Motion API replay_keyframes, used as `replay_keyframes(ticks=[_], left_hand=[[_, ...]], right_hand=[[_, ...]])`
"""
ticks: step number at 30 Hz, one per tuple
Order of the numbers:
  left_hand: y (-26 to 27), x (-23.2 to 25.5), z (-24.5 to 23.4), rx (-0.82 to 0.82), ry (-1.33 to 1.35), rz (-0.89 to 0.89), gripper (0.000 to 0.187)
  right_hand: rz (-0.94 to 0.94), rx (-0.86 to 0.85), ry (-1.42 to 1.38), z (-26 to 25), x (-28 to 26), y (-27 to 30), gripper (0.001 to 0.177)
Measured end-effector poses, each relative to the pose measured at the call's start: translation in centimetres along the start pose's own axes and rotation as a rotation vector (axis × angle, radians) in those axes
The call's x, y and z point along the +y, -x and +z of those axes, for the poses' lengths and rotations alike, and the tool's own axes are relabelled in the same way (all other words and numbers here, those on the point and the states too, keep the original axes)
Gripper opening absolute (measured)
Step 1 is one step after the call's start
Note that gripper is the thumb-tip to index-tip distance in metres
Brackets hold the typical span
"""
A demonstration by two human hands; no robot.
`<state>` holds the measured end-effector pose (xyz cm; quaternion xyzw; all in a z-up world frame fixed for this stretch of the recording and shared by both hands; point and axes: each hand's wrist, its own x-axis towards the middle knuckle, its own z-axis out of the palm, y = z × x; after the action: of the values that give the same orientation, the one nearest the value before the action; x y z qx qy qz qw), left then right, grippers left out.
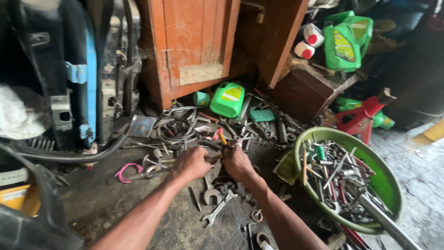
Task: The person sits on the floor of a workshop and uses a dark cloth to wipe and clean various metal tools, including wrenches and sockets, that are scattered on the ground. They pick up individual tools, wipe them, and place them into a green plastic basin.
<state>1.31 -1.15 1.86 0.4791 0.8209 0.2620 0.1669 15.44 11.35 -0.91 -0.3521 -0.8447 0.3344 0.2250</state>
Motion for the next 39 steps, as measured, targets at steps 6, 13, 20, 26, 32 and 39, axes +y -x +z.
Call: replay_keyframes(ticks=[6,13,20,26,32,39], left_hand=[[2.1,3.1,-2.7,0.058,-0.005,-0.319,0.023],[-3.5,-4.5,0.5,0.378,0.148,-0.513,0.031],[-8.7,-10.9,4.8,0.365,1.276,-0.626,0.019],[-6.3,-1.5,6.4,-0.103,1.419,-0.427,0.031],[-4.1,-4.7,4.7,-0.124,0.471,-0.046,0.03],[-2.7,-12.4,7.1,-0.11,0.143,-0.125,0.025]], right_hand=[[-0.098,-0.165,0.161,-0.6,-0.3,0.3,0.026],[-0.139,-0.2,0.636,-2.2,-2.2,2.6,0.027],[0.292,-0.214,-0.389,-3.0,-1.7,1.6,0.037],[0.185,-0.422,0.125,-0.4,-2.8,1.6,0.04],[0.284,0.001,0.468,-10.0,5.2,1.4,0.035],[0.697,0.34,0.709,-24.2,11.8,3.1,0.041]])
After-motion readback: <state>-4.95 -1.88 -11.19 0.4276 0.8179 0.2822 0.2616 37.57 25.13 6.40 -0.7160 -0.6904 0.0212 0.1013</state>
